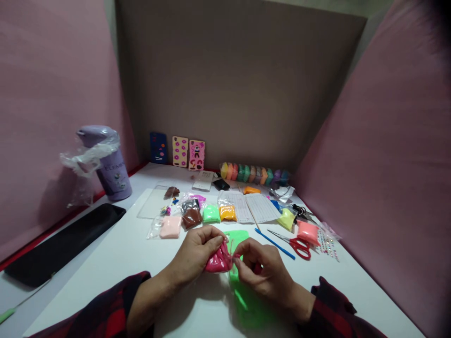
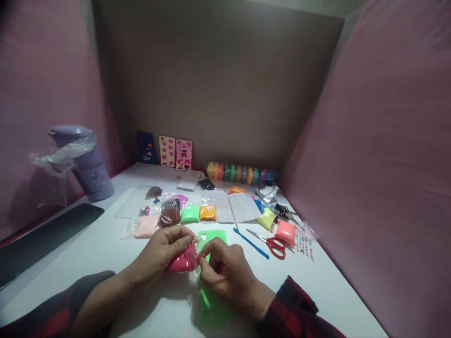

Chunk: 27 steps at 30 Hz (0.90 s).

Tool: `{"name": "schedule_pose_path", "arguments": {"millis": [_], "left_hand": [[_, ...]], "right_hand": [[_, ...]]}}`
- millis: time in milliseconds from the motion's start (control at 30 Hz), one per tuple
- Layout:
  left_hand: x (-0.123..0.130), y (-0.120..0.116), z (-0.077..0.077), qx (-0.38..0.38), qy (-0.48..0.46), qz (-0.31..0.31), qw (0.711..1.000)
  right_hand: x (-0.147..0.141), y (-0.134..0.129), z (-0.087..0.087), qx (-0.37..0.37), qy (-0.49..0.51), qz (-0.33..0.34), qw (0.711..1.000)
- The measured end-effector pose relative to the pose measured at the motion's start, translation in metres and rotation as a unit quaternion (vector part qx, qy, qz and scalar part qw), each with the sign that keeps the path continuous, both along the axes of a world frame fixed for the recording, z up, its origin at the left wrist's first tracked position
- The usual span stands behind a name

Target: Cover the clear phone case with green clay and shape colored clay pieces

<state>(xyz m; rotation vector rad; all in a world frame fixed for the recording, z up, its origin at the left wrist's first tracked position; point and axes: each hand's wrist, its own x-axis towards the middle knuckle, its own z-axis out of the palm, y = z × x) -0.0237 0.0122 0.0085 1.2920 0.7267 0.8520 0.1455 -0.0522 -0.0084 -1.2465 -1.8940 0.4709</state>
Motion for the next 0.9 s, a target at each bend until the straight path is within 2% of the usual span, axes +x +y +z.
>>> {"name": "schedule_pose_path", "arguments": {"millis": [133, 267, 400, 467, 567, 633, 733, 833, 900], "left_hand": [[-0.001, 0.001, 0.001, -0.007, 0.0, 0.009, 1.0], [-0.002, 0.001, 0.004, 0.017, 0.018, 0.02, 0.999], [-0.002, -0.001, 0.005, 0.028, 0.028, 0.021, 0.999], [-0.002, -0.001, 0.004, 0.03, 0.027, 0.018, 0.999], [-0.001, -0.001, 0.003, 0.038, 0.029, 0.009, 0.999], [-0.001, -0.001, 0.002, 0.049, 0.032, 0.003, 0.998], [-0.002, -0.001, 0.001, 0.077, 0.044, -0.004, 0.996], [-0.003, -0.001, 0.001, 0.102, 0.057, -0.004, 0.993], [-0.003, -0.001, 0.002, 0.108, 0.06, 0.002, 0.992]], "right_hand": [[0.002, 0.001, 0.004, 0.0, -0.001, 0.014, 1.0], [0.004, 0.001, 0.005, 0.036, -0.085, 0.042, 0.995], [0.002, 0.0, 0.003, 0.059, -0.158, 0.014, 0.986], [0.0, 0.001, 0.004, 0.016, -0.125, 0.021, 0.992], [-0.003, 0.002, 0.008, -0.104, -0.007, 0.043, 0.994], [-0.004, 0.003, 0.01, -0.177, 0.073, 0.048, 0.98], [-0.003, 0.004, 0.011, -0.269, 0.181, 0.062, 0.944], [-0.002, 0.005, 0.011, -0.31, 0.242, 0.074, 0.916], [-0.001, 0.005, 0.012, -0.296, 0.232, 0.077, 0.923]]}}
